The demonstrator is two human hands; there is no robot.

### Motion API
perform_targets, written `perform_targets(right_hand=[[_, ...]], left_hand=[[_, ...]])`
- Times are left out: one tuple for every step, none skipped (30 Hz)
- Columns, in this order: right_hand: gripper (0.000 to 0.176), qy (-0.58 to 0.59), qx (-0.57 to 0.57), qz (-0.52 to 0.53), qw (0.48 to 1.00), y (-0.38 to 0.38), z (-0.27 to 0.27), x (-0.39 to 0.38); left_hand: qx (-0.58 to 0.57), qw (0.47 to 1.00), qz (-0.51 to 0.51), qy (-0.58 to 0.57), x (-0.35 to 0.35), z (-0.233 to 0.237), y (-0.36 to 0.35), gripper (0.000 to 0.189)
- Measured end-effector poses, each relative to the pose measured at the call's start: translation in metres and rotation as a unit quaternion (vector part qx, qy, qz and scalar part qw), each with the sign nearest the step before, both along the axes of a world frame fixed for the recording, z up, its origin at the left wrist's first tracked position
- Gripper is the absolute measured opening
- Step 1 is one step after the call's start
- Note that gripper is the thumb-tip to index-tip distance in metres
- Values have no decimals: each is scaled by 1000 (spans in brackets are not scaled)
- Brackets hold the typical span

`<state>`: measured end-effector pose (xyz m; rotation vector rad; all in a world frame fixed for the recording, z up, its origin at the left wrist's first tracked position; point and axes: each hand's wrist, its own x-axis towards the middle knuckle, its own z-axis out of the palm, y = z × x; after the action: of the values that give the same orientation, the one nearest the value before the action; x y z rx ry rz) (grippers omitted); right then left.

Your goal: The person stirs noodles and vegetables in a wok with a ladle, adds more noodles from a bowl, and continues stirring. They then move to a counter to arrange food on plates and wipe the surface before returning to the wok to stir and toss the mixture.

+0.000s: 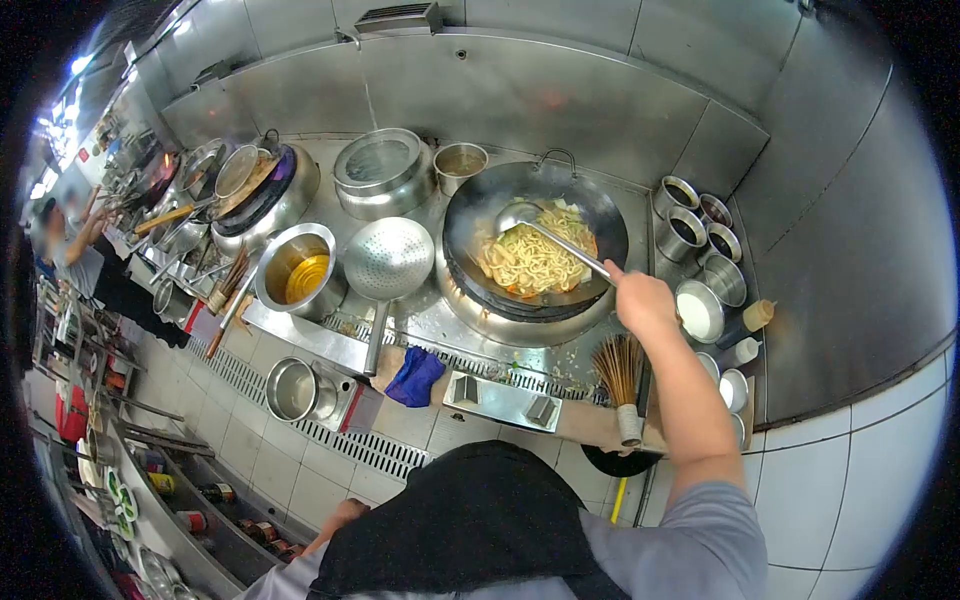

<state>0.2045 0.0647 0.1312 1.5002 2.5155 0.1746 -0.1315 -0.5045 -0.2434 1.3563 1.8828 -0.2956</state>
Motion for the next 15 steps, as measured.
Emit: perform_targets(right_hand=[[62,0,30,18,999,-3,4,5],[62,-5,27,20,999,-6,7,6],[63,8,45,23,999,-10,9,8],[63,25,68,26,997,-10,12,8],[63,27,71,29,997,-9,14,4],[62,32,62,44,997,-9,15,3],[61,37,51,56,996,-11,13,4],[61,38,49,51,997,-10,7,7],[59,16,58,70,996,-3,-2,11],[57,-6,68,92,993,3,-6,15],[57,-5,70,95,993,2,4,20],[55,-24,59,81,995,0,21,23],[52,-43,44,68,996,-3,28,23],[52,-43,39,72,996,-3,24,18],[51,-41,35,62,997,-5,19,13]], left_hand=[[-4,1000,9,11,4,1,-5,18],[-10,1000,18,21,10,0,-13,16],[-14,1000,20,17,16,0,-21,16],[-27,997,68,1,17,-3,-24,15],[-38,992,116,-12,14,-4,-25,14],[-37,992,118,-10,11,-5,-28,14],[14,997,65,-44,6,-9,-33,15],[63,995,9,-80,1,-12,-38,15],[62,995,4,-80,1,-18,-39,15],[23,998,56,-35,12,14,-19,17],[-14,993,112,11,18,34,-6,19],[-12,993,121,11,14,18,-5,19],[64,995,62,46,7,3,-5,20],[137,987,-2,81,6,9,-5,21],[72,903,423,-37,16,10,2,27]])
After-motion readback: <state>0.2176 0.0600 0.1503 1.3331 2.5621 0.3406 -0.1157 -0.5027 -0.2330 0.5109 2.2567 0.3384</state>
